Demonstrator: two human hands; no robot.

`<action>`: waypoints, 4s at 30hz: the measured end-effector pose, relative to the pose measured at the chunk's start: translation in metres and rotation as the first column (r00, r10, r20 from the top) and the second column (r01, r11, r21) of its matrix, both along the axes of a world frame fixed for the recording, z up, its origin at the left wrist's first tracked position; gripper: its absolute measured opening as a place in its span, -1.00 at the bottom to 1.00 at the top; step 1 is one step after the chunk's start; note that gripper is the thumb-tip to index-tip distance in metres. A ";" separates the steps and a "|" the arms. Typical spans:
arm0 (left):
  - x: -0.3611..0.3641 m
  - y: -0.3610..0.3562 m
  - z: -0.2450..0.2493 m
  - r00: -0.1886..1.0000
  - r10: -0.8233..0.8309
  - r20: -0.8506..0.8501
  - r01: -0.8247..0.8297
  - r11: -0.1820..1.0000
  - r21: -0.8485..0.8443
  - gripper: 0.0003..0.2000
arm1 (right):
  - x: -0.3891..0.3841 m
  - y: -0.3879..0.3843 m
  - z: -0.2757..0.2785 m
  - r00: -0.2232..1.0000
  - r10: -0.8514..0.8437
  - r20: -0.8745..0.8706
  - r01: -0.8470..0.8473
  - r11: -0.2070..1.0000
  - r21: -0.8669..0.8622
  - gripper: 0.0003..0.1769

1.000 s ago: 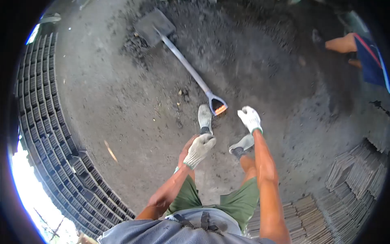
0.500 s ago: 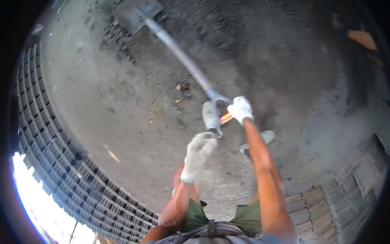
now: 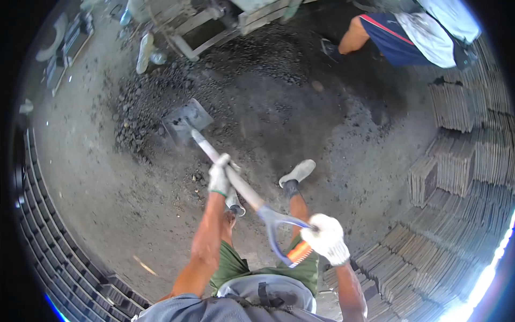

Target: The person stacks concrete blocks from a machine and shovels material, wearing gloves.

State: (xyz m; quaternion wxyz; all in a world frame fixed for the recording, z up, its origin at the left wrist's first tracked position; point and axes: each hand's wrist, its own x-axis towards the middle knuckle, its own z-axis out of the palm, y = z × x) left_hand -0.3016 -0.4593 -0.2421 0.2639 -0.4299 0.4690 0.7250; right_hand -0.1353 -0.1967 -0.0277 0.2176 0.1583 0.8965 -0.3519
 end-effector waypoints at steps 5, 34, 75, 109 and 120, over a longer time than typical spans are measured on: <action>0.068 0.179 0.005 0.966 0.084 0.245 -0.144 0.960 0.239 -0.86 | 0.124 0.107 0.049 0.763 -0.646 0.009 0.618 0.734 0.283 -0.16; -0.174 0.506 -0.149 0.965 -0.262 0.032 0.242 0.925 0.292 -0.92 | -0.094 0.310 -0.106 -0.025 -0.997 0.075 0.945 -0.048 -0.322 -0.46; -0.214 0.396 -0.145 0.967 -0.052 0.248 0.034 0.997 0.076 -0.92 | -0.026 0.300 -0.147 0.132 -0.989 0.060 0.990 0.134 0.030 -0.59; -0.554 0.357 0.346 0.762 -0.263 -0.592 0.213 0.965 -0.153 -0.89 | -0.320 0.222 0.103 0.258 -0.778 0.573 0.758 -0.205 -0.619 -0.76; -0.216 0.316 0.119 0.999 -0.017 0.043 0.019 0.999 -0.045 -0.90 | -0.157 0.312 0.162 0.273 -0.901 0.338 0.832 0.045 -0.553 -0.64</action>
